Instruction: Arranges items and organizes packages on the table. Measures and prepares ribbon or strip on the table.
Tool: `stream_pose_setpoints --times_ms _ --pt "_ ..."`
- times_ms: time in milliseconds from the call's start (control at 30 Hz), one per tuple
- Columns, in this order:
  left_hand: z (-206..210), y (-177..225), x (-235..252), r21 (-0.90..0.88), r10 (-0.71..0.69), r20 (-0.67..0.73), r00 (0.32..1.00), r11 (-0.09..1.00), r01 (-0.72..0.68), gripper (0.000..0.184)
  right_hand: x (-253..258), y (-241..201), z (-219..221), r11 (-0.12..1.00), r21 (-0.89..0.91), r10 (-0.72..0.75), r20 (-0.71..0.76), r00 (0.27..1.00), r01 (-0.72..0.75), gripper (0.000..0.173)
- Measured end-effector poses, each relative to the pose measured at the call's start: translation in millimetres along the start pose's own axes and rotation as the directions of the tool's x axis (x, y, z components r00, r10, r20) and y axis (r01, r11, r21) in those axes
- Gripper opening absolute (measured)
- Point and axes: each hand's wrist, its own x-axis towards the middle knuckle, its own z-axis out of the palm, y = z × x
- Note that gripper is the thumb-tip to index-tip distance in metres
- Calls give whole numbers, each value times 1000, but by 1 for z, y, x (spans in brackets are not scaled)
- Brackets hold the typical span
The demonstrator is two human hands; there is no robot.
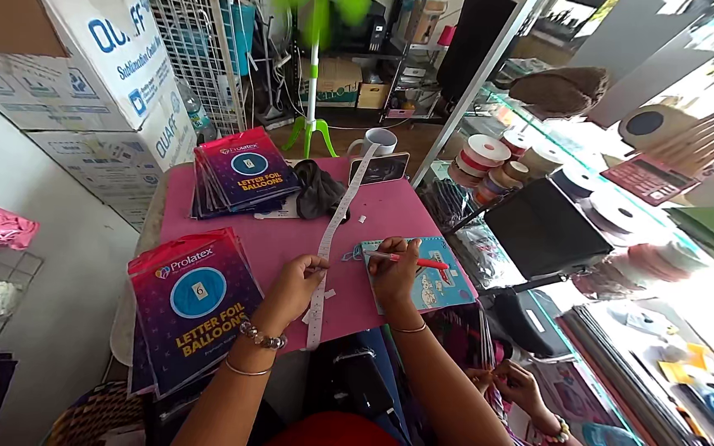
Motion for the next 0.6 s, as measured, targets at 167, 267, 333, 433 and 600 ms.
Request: stream_pose_setpoints --times_ms 167,267,333,433,600 --pt "-3 -12 -15 23 -42 -33 999 999 43 23 -1 -1 2 999 -38 4 12 1000 -4 61" --pt "-4 -14 -19 -42 -48 37 998 998 50 31 -4 2 1 995 -102 -10 41 999 14 58" --pt "-4 -14 -18 19 -15 107 994 1000 13 35 -5 2 2 989 -139 -30 70 997 39 56" --pt "-3 -11 -14 344 85 206 975 926 -154 38 -9 -1 5 970 -225 -70 114 991 94 49" --pt "-11 -13 -7 479 133 247 960 844 -240 39 -28 -10 19 966 -255 -4 151 988 42 45"
